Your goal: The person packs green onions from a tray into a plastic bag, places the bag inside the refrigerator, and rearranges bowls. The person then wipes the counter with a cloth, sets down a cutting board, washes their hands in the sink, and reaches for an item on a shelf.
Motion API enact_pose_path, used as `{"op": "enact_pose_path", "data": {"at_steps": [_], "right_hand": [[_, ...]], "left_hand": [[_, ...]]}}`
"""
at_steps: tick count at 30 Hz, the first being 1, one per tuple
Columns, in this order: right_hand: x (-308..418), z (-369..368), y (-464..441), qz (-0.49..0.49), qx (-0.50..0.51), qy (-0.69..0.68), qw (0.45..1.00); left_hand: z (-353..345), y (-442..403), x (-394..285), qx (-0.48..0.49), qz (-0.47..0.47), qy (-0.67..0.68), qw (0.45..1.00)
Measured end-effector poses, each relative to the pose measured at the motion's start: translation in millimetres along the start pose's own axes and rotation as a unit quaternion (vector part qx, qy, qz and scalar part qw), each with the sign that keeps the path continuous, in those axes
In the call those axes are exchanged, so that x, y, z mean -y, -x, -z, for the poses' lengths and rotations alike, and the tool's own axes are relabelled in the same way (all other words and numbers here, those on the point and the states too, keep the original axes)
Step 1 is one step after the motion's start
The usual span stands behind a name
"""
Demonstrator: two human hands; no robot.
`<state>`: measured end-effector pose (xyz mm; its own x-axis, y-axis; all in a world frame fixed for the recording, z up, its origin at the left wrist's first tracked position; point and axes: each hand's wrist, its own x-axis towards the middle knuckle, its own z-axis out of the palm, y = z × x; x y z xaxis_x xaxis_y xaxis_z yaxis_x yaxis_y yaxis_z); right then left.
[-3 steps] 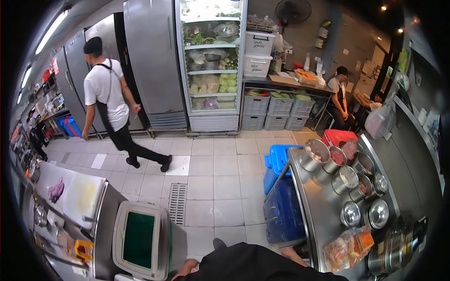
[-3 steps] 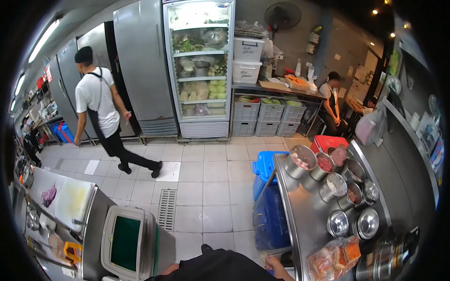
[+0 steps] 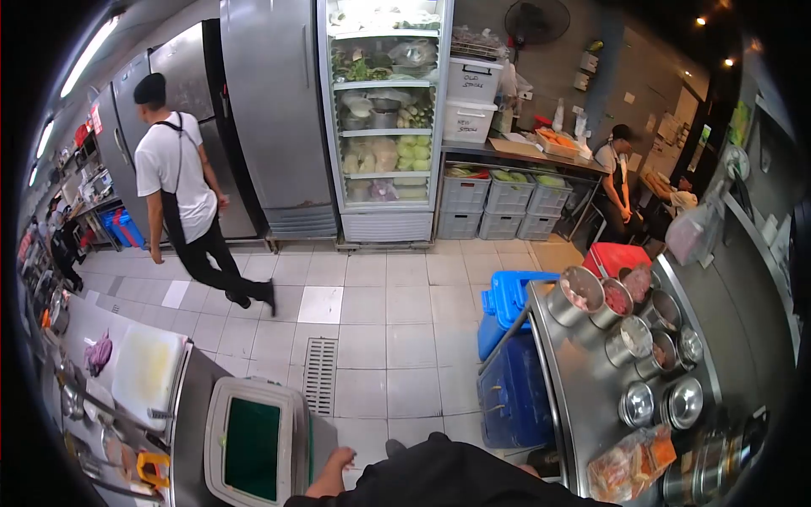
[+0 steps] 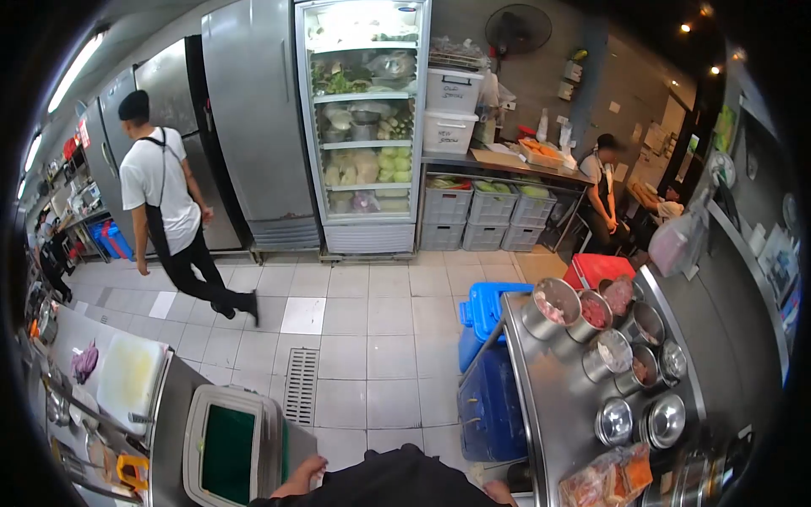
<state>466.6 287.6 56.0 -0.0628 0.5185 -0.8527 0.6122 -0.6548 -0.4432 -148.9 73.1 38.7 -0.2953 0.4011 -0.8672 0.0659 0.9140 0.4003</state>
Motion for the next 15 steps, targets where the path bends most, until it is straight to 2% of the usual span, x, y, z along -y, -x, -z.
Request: {"op": "enact_pose_path", "data": {"at_steps": [3,7,9,11,13,15], "right_hand": [[57,-5,-4,-0.038,-0.011,-0.032,0.999],[119,-14,-35,-0.050,-0.010,-0.065,0.997],[151,-20,-61,-0.052,-0.005,-0.075,0.996],[187,-23,-96,-0.050,0.002,-0.080,0.996],[223,-22,-134,-0.045,0.007,-0.078,0.996],[267,-17,-177,-0.035,0.014,-0.071,0.997]], "left_hand": [[-7,-48,-107,-0.054,-0.082,-0.016,0.995],[45,-68,-246,-0.074,-0.228,0.028,0.970],[55,-73,-304,-0.063,-0.231,0.042,0.970],[74,-86,-342,-0.054,-0.233,0.051,0.970],[90,-101,-367,-0.043,-0.235,-0.001,0.971],[109,-144,-356,-0.083,-0.241,-0.162,0.953]]}}
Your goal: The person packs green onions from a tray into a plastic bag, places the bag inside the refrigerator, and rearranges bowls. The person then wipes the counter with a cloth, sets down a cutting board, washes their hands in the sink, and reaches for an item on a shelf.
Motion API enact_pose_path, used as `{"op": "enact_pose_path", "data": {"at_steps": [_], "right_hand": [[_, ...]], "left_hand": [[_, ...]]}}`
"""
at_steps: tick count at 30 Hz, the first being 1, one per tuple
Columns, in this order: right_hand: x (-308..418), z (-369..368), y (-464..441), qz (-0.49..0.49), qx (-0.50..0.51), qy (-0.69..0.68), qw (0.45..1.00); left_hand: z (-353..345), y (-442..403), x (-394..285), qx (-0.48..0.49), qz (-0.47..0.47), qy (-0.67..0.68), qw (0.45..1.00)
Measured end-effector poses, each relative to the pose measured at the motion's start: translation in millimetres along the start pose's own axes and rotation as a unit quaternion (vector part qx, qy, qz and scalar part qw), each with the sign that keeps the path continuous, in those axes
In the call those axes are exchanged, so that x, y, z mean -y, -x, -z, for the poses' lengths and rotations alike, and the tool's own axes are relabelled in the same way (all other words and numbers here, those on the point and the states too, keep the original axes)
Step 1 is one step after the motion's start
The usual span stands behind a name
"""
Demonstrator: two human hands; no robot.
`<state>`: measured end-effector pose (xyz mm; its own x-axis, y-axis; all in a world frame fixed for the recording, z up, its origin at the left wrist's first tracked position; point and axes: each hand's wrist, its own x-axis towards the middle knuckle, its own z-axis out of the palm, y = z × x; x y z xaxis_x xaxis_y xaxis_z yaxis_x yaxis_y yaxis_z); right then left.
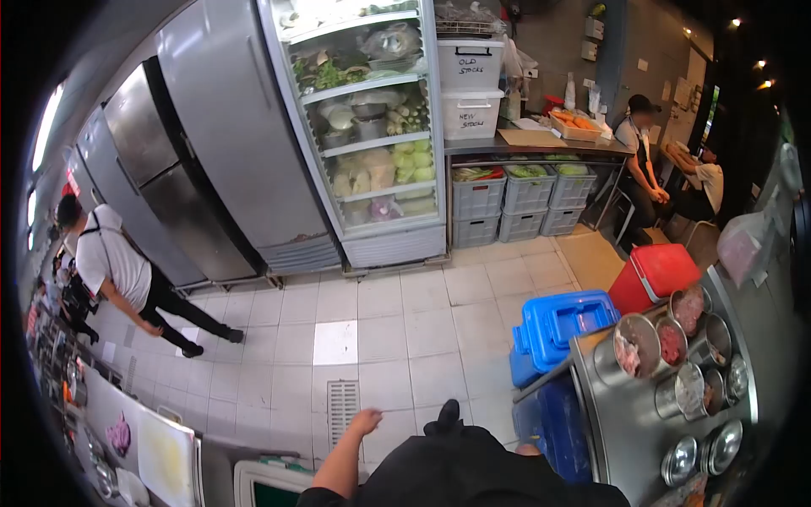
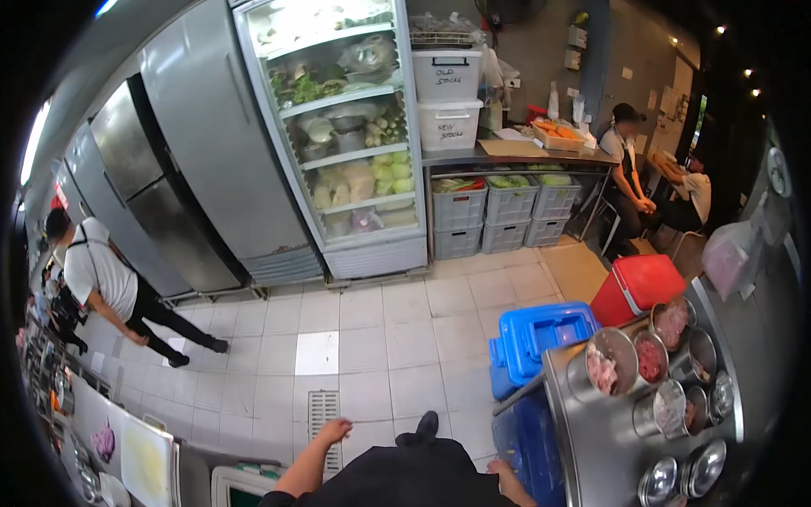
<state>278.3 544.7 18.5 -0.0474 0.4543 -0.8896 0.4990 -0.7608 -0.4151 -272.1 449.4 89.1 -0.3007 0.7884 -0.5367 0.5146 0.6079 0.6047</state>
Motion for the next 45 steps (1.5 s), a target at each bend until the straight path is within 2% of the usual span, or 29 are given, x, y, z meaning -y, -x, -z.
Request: {"op": "enact_pose_path", "data": {"at_steps": [2,3,4,5,7,9,11,14,18,21,23,25,27,29,31,32,34,35,37,39,41,42,43,44,45], "right_hand": [[58,2,-37,0.018,0.009,0.009,1.000],[90,1,-54,0.033,0.012,0.017,0.999],[126,3,-73,0.052,0.016,0.028,0.998],[166,2,-90,0.078,0.020,0.047,0.996],[248,9,-119,0.139,0.037,0.095,0.985],[325,14,-144,0.169,0.053,0.158,0.971],[397,14,-130,0.222,0.039,0.097,0.969],[484,19,-125,0.263,0.035,0.097,0.959],[545,38,-145,0.267,0.019,0.075,0.960],[547,52,-176,0.231,0.013,0.046,0.972],[542,68,-187,0.154,-0.014,0.033,0.987],[542,82,-187,0.133,-0.034,-0.008,0.991],[551,100,-181,0.112,-0.052,-0.043,0.991],[558,110,-175,0.094,-0.109,-0.120,0.982],[564,125,-182,0.104,-0.116,-0.179,0.971],[569,132,-189,0.117,-0.124,-0.230,0.958],[581,153,-206,0.112,-0.127,-0.261,0.950],[587,162,-217,0.104,-0.127,-0.280,0.946],[604,188,-238,0.101,-0.125,-0.295,0.942],[625,219,-264,0.101,-0.120,-0.307,0.939],[649,259,-292,0.100,-0.152,-0.289,0.940],[658,281,-304,0.101,-0.149,-0.292,0.939],[668,304,-315,0.196,-0.218,-0.127,0.948],[679,326,-326,0.283,-0.280,0.043,0.916],[696,350,-341,0.287,-0.281,0.040,0.915]], "left_hand": [[11,0,25,0.028,0.054,-0.102,0.993],[10,-12,62,0.073,0.015,-0.233,0.970],[22,4,55,0.115,0.103,-0.217,0.964],[18,-3,80,0.199,0.162,-0.162,0.953],[53,42,21,0.120,0.259,-0.095,0.954],[53,43,30,0.104,0.277,0.001,0.955],[57,21,18,0.110,0.297,0.059,0.947],[57,-45,-9,0.143,0.306,0.107,0.935],[72,-176,-41,0.210,0.266,0.099,0.936],[104,-297,-65,0.257,0.224,0.071,0.938],[137,-387,-89,0.280,0.202,0.056,0.937],[175,-475,-124,0.287,0.159,0.021,0.944],[212,-552,-177,0.266,0.038,-0.084,0.960],[248,-634,-211,0.258,0.037,-0.149,0.954],[268,-686,-280,0.122,0.103,-0.077,0.984],[274,-699,-317,0.123,0.099,-0.087,0.984],[273,-719,-384,0.028,-0.002,0.030,0.999],[262,-728,-410,0.030,-0.005,0.022,0.999],[240,-757,-444,0.068,-0.013,0.008,0.998],[206,-791,-443,0.168,-0.094,-0.052,0.980],[176,-802,-441,0.227,-0.249,-0.217,0.916],[164,-800,-450,0.304,-0.302,-0.298,0.853],[154,-783,-472,0.374,-0.107,-0.284,0.877],[157,-773,-471,0.416,-0.249,-0.162,0.859],[154,-760,-481,0.436,-0.187,-0.149,0.867]]}}
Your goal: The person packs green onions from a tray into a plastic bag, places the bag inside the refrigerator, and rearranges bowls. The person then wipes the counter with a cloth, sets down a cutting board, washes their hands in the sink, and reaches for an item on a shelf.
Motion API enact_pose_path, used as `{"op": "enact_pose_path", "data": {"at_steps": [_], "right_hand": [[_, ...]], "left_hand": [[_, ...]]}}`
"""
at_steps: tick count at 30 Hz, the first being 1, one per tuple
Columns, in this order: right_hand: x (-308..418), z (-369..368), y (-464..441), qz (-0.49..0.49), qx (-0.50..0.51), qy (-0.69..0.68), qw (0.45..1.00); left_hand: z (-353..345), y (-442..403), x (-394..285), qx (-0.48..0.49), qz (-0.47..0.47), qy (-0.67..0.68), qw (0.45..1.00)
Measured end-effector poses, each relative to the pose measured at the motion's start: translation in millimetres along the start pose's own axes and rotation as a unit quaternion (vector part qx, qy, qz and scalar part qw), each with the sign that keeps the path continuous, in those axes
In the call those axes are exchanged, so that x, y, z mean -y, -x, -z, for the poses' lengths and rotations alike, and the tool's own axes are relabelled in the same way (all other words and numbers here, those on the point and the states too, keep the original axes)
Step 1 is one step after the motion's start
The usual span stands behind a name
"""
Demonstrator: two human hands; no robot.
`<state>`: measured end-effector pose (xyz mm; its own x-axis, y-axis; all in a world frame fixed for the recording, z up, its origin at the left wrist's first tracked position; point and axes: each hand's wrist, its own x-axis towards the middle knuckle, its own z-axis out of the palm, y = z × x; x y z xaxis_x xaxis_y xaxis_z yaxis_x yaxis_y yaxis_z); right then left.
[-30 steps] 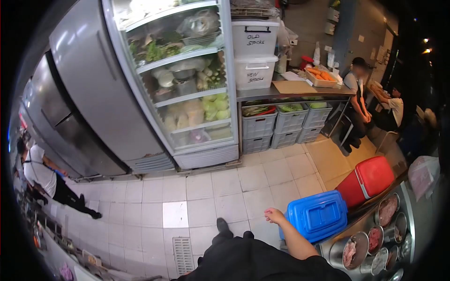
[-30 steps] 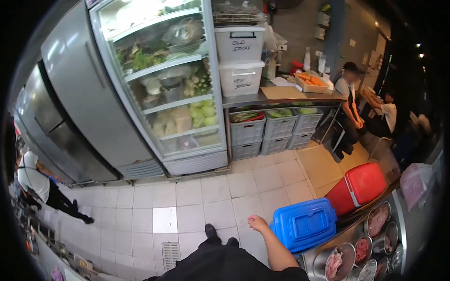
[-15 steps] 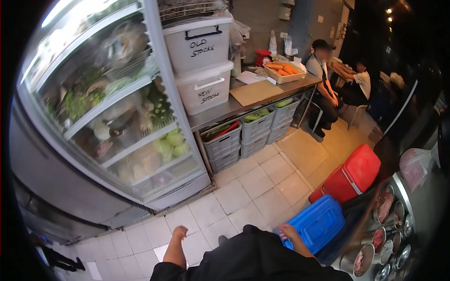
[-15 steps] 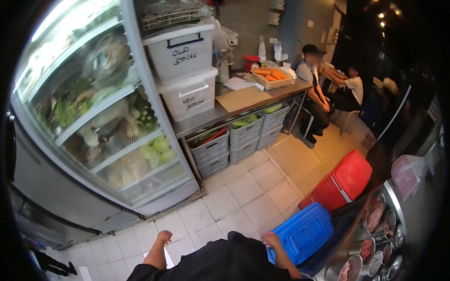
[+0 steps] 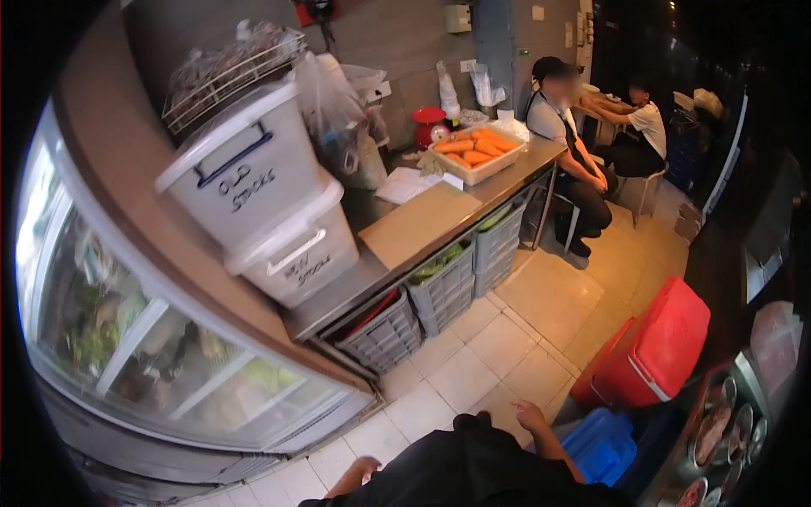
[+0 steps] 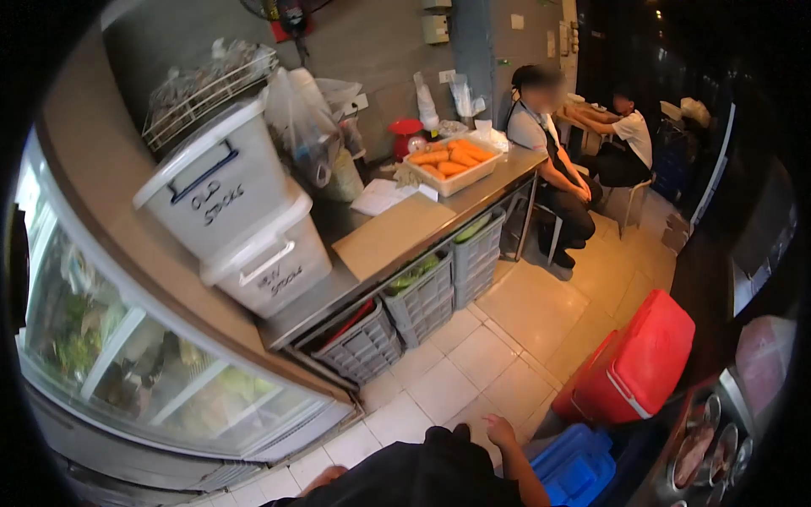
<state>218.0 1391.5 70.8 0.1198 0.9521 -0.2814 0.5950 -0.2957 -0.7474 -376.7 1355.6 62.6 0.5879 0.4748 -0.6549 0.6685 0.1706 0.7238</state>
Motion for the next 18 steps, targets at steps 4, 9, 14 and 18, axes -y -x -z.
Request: {"op": "enact_pose_path", "data": {"at_steps": [4,9,14,18], "right_hand": [[38,51,-122,0.055,-0.010,-0.015,0.998],[183,110,-277,0.066,0.054,-0.137,0.987],[325,127,-372,0.138,0.112,-0.205,0.962],[411,147,-429,0.186,0.165,-0.193,0.949]], "left_hand": [[18,-25,-54,0.014,0.195,0.084,0.977],[85,-90,-85,-0.040,0.194,0.098,0.975],[162,-176,-116,-0.215,0.286,0.302,0.884],[207,-231,-103,-0.200,0.048,0.088,0.975]]}}
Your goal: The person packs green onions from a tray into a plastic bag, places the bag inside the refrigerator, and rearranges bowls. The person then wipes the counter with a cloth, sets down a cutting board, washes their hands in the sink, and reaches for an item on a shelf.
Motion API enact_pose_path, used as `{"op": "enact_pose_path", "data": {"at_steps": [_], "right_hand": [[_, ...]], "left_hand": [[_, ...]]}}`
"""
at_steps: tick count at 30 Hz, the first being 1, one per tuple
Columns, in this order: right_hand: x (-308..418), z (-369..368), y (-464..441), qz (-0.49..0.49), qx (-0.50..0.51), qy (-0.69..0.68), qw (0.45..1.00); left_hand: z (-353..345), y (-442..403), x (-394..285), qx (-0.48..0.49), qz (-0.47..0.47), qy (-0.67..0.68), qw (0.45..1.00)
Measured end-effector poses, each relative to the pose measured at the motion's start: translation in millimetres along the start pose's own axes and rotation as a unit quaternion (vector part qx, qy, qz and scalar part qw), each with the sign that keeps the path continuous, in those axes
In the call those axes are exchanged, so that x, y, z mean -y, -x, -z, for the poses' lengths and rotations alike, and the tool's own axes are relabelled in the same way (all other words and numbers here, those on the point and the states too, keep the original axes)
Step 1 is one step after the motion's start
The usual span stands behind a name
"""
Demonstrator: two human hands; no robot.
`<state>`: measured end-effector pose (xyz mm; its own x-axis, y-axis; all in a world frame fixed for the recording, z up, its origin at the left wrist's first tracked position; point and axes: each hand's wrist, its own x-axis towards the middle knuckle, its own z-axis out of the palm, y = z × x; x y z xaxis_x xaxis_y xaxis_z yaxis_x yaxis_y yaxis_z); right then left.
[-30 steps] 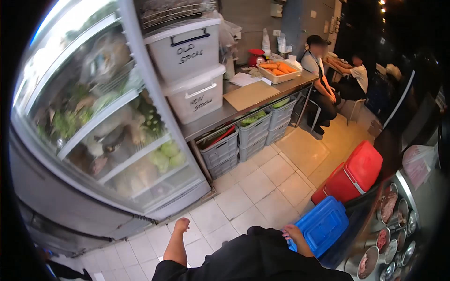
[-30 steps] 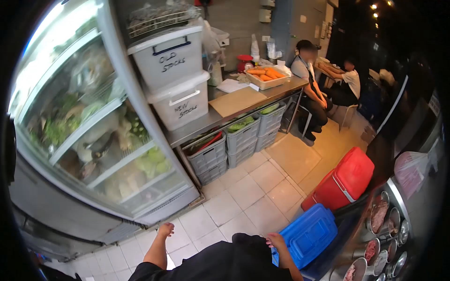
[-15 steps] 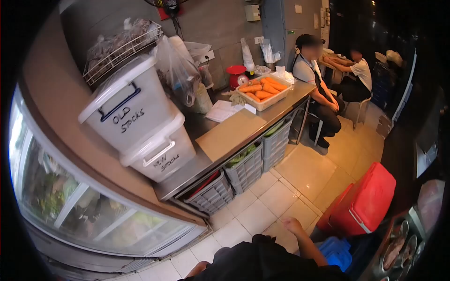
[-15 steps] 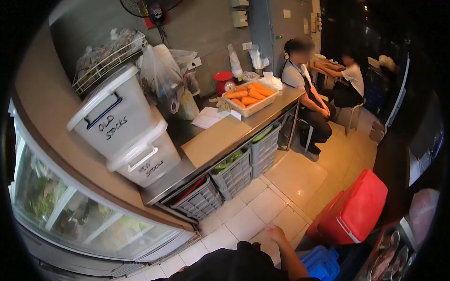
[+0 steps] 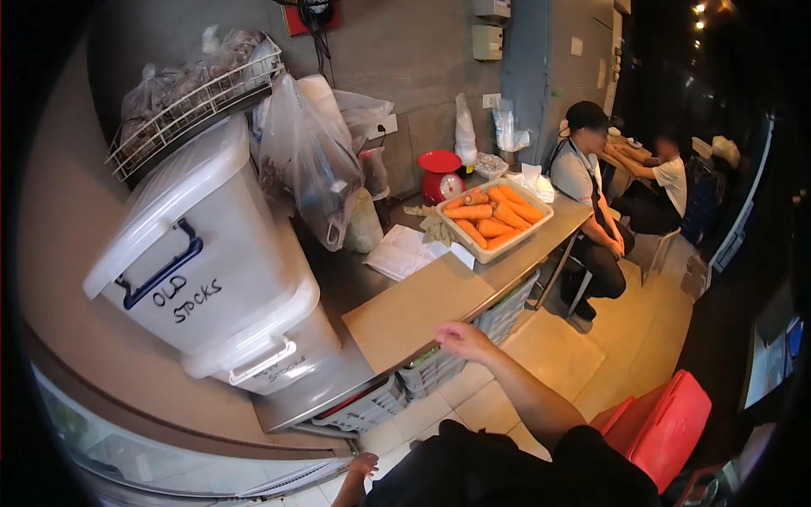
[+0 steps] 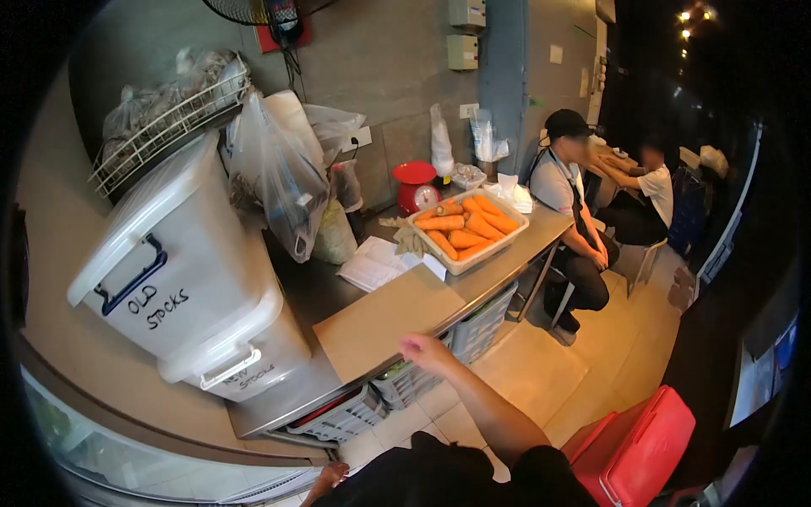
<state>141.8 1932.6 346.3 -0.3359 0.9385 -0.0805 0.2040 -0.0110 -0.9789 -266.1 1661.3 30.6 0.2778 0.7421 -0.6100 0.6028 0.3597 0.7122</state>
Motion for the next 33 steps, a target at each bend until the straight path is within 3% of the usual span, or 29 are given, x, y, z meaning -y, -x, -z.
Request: {"op": "enact_pose_path", "data": {"at_steps": [2,6,8,10,13,18,21,24,26,28,30,33], "right_hand": [[30,18,-47,0.041,0.022,-0.005,0.999],[130,54,-149,0.125,0.024,-0.051,0.991],[172,72,-210,0.168,0.010,-0.065,0.984],[211,87,-280,0.174,0.002,-0.107,0.979],[239,107,-396,0.188,-0.050,-0.208,0.958],[270,126,-546,0.110,-0.104,-0.244,0.958],[290,123,-581,0.072,-0.122,-0.296,0.945],[296,126,-605,0.081,-0.014,-0.336,0.938],[288,125,-615,0.122,0.003,-0.313,0.942],[274,130,-625,0.211,-0.126,-0.049,0.968],[259,159,-625,0.173,-0.295,0.212,0.916],[260,193,-619,0.184,-0.291,0.138,0.929]], "left_hand": [[3,-9,-36,-0.047,0.181,0.171,0.967],[12,-8,-52,-0.084,0.225,0.246,0.939],[5,10,-39,-0.141,0.151,0.176,0.962],[-17,19,-35,-0.201,0.281,0.379,0.858],[-39,41,-58,-0.245,0.368,0.379,0.813],[-68,22,-134,-0.298,0.379,0.438,0.759],[-81,0,-174,-0.325,0.360,0.461,0.743],[-93,-19,-202,-0.345,0.344,0.474,0.734],[-98,-26,-214,-0.354,0.339,0.479,0.728],[-105,-30,-224,-0.358,0.339,0.485,0.722],[-114,-28,-228,-0.361,0.343,0.488,0.717],[-133,-27,-224,-0.368,0.348,0.501,0.701]]}}
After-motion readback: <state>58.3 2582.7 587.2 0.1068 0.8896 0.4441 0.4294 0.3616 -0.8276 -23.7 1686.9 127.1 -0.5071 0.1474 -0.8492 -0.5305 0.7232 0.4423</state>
